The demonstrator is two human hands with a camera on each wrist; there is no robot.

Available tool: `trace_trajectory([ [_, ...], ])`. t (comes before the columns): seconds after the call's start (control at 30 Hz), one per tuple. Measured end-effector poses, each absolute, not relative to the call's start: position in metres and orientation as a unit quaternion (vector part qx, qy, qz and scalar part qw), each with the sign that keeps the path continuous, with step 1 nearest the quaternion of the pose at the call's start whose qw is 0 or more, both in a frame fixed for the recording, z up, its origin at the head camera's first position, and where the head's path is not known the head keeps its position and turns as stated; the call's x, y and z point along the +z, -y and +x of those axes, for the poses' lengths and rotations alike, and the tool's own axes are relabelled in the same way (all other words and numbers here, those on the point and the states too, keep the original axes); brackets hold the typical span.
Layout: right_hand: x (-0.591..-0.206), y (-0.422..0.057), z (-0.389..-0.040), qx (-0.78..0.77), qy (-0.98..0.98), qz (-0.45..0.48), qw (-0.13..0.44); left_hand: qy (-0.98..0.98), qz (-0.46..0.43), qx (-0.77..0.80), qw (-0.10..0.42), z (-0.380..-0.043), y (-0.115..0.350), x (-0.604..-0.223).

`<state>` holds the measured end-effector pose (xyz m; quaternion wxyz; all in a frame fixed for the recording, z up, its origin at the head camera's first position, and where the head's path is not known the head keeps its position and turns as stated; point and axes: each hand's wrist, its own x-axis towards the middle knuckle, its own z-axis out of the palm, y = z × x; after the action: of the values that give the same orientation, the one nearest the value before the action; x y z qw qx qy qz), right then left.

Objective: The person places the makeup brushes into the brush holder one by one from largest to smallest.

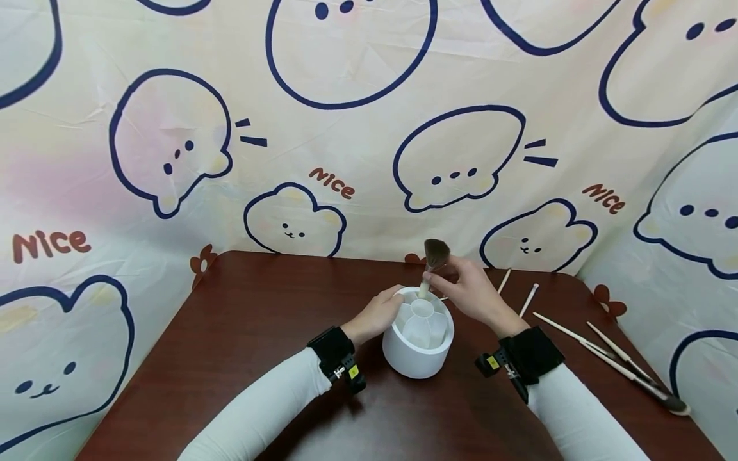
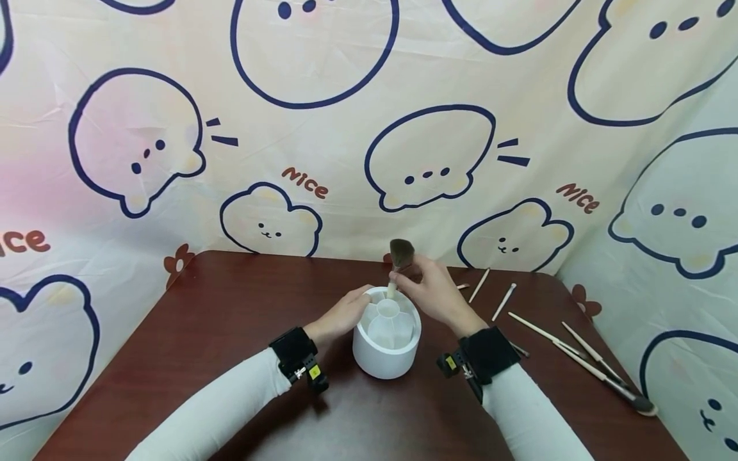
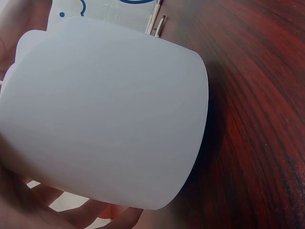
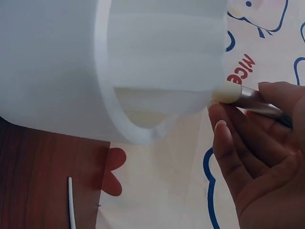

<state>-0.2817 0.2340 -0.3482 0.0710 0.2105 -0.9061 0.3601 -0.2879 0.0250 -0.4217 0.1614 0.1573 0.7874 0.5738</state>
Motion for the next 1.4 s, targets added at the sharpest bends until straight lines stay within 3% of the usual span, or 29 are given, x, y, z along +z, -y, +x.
trace_trajectory([
  [0.67,-0.358,-0.233,-0.291,0.316,0.915,0.247,0.047,-0.787,0.180,0.569,0.160,-0.289,-0.032,-0.419],
  [0.9,-0.344,-0.243,-0.285,0.299,0.923,0.240,0.034,-0.789,0.174,0.568,0.158,-0.291,-0.034,-0.421],
  [1.07,-0.335,-0.281,-0.273,0.265,0.942,0.201,0.056,-0.789,0.167,0.567,0.168,-0.291,-0.035,-0.422],
  [1.23,-0.354,-0.343,-0.260,0.199,0.968,0.135,0.074,-0.789,0.153,0.568,0.177,-0.290,-0.032,-0.422],
  [1.4,-0.385,-0.419,-0.245,0.128,0.990,0.050,0.021,-0.794,0.151,0.558,0.186,-0.288,-0.025,-0.421],
])
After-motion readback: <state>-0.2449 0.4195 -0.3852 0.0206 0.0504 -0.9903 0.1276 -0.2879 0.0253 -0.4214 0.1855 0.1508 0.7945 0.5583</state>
